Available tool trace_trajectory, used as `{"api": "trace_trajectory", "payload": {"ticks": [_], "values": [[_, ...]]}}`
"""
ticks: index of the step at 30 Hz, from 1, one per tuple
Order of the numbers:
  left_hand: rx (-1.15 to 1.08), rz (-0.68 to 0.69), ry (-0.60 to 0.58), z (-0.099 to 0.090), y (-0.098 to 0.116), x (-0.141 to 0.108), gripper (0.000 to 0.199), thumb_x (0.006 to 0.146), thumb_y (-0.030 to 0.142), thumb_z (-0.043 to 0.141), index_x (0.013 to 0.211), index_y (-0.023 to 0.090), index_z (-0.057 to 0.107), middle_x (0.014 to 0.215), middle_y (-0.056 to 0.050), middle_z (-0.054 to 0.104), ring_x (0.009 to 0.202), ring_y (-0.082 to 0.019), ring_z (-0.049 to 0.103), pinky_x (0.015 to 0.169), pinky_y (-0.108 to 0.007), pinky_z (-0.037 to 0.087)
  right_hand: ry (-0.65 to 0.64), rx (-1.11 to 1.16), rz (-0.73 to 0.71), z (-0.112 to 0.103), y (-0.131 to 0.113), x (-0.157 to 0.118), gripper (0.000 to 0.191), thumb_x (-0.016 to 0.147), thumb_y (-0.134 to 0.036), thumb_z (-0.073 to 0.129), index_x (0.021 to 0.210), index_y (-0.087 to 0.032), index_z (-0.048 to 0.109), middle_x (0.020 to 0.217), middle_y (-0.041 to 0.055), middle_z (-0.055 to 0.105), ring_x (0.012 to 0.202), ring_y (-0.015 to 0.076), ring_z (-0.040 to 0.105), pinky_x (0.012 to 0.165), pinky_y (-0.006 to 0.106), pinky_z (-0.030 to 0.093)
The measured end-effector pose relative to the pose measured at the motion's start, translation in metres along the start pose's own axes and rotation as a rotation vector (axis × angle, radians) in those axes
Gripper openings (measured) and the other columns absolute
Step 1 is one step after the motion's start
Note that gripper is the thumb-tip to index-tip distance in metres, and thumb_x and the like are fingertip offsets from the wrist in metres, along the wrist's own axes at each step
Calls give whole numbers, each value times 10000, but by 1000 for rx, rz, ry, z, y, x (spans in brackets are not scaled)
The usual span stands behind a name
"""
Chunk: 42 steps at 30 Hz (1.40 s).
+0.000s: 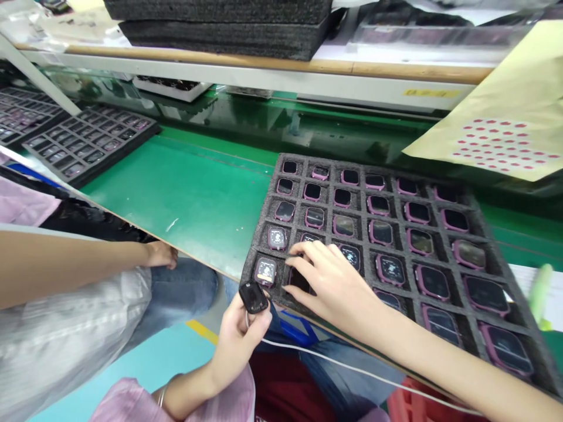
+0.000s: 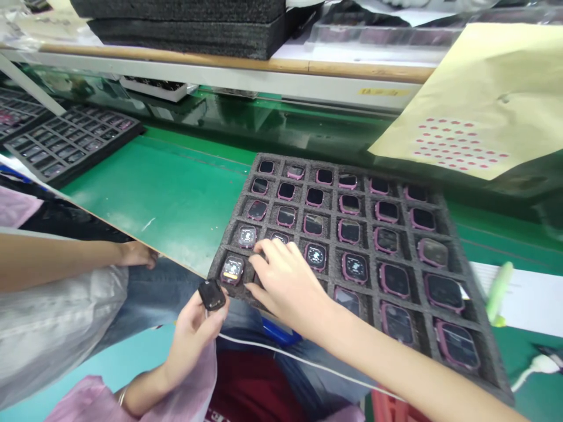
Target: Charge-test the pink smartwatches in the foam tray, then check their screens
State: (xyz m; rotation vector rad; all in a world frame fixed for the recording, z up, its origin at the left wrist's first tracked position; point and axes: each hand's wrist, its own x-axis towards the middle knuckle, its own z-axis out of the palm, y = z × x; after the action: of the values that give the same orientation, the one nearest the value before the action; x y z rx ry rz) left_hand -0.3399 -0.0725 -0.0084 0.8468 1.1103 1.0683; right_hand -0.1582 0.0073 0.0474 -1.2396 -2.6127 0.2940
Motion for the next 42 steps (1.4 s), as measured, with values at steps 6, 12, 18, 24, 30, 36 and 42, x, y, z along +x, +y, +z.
{"api": "trace_trajectory", "payload": {"ticks": [6,12,18,24,30,36,42], "values": [[46,-71,-180,0,17,17,297,869,329,641,1122,198,555,848,4,556,566,-49,383,508,-160,341,-114,-147,57,2,4,-13,307,780,-239,748,1014,-77,631,1143,188,577,1001,346,565,783,467,479],[56,-162,-375,2,26,23,298,858,289,649,1104,180,522,917,-9,556,483,-10,332,422,-160,255,-33,278,81,2,26,-18,282,766,-213,752,1009,-144,626,1163,116,561,1064,272,569,893,411,482],[105,-162,-437,8,26,28,309,793,223,705,1034,172,518,907,-1,553,502,-13,343,467,-169,283,6,442,141,-14,27,-29,304,770,-227,758,1036,-182,619,1121,86,601,1069,271,565,925,435,460],[89,-252,-510,14,30,31,541,738,197,757,1204,154,487,576,103,370,472,-45,287,444,-178,224,102,531,44,-16,6,-36,296,806,-205,732,1061,-188,583,1024,69,626,951,242,573,846,394,477],[14,-145,-466,27,30,33,513,758,345,742,1206,166,569,873,-37,583,650,-113,500,567,-215,412,173,269,-156,-1,4,-32,341,915,-279,602,1205,-112,542,1103,157,625,1028,310,539,873,488,462],[123,-76,-332,35,27,36,404,837,393,641,1167,166,596,751,-13,594,620,-141,524,554,-233,421,244,227,-147,6,8,-30,341,920,-242,564,1233,-109,535,1103,172,633,995,300,593,839,469,508],[144,-25,-340,35,23,38,274,855,366,620,972,118,627,848,-55,593,799,-183,528,666,-250,432,218,294,-133,11,10,-34,342,906,-268,596,1217,-140,531,1055,146,655,953,275,623,819,441,517]]}}
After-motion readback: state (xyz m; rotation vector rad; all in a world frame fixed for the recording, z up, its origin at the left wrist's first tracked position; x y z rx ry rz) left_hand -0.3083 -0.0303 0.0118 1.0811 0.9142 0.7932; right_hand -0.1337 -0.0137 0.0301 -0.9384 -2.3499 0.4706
